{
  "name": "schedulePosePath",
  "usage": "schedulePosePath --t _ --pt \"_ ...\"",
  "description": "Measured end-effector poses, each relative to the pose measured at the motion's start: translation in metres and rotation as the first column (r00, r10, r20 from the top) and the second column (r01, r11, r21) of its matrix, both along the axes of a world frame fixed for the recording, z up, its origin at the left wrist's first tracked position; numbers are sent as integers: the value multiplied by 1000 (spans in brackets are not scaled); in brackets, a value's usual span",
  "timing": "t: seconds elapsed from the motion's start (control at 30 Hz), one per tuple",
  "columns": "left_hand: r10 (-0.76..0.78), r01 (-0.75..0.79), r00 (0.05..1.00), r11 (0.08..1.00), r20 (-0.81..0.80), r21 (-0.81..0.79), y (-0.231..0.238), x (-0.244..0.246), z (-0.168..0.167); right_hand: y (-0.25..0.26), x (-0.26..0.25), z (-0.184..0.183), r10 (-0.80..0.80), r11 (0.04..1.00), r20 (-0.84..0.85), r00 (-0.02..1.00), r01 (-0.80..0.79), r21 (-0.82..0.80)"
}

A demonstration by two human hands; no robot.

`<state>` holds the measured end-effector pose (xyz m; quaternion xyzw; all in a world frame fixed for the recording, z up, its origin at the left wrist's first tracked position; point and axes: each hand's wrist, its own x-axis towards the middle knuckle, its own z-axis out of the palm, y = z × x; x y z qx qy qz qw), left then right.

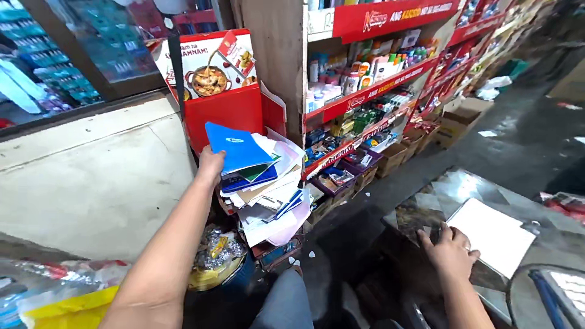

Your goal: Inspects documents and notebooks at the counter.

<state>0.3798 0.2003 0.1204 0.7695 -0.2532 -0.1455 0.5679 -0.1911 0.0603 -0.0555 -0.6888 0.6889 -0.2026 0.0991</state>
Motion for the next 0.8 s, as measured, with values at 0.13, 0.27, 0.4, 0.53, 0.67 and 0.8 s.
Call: schedulePosePath --t 0.13,0.27,0.4,0.53,0.67,0.8 --pt "16 -12 996 999 -83 50 -9 7 -26 -4 -4 -1 -6 1000 -31 999 7 29" --pt "44 -40 994 998 -96 49 -9 0 -42 -6 -4 -1 4 999 -49 999 -2 45" --pt "23 -25 1000 993 16 113 -3 -4 -50 -8 -5 0 0 998 -63 998 3 56" --pt "-46 36 997 988 63 150 13 -7 -55 -9 -6 -7 7 999 -63 998 -4 45" --pt "-56 47 981 997 184 53 42 -26 -69 -11 -7 -10 1 999 -69 998 1 40" --pt "64 -13 969 977 239 -211 87 -79 -134 -12 -5 -9 -11 999 -87 996 15 49"
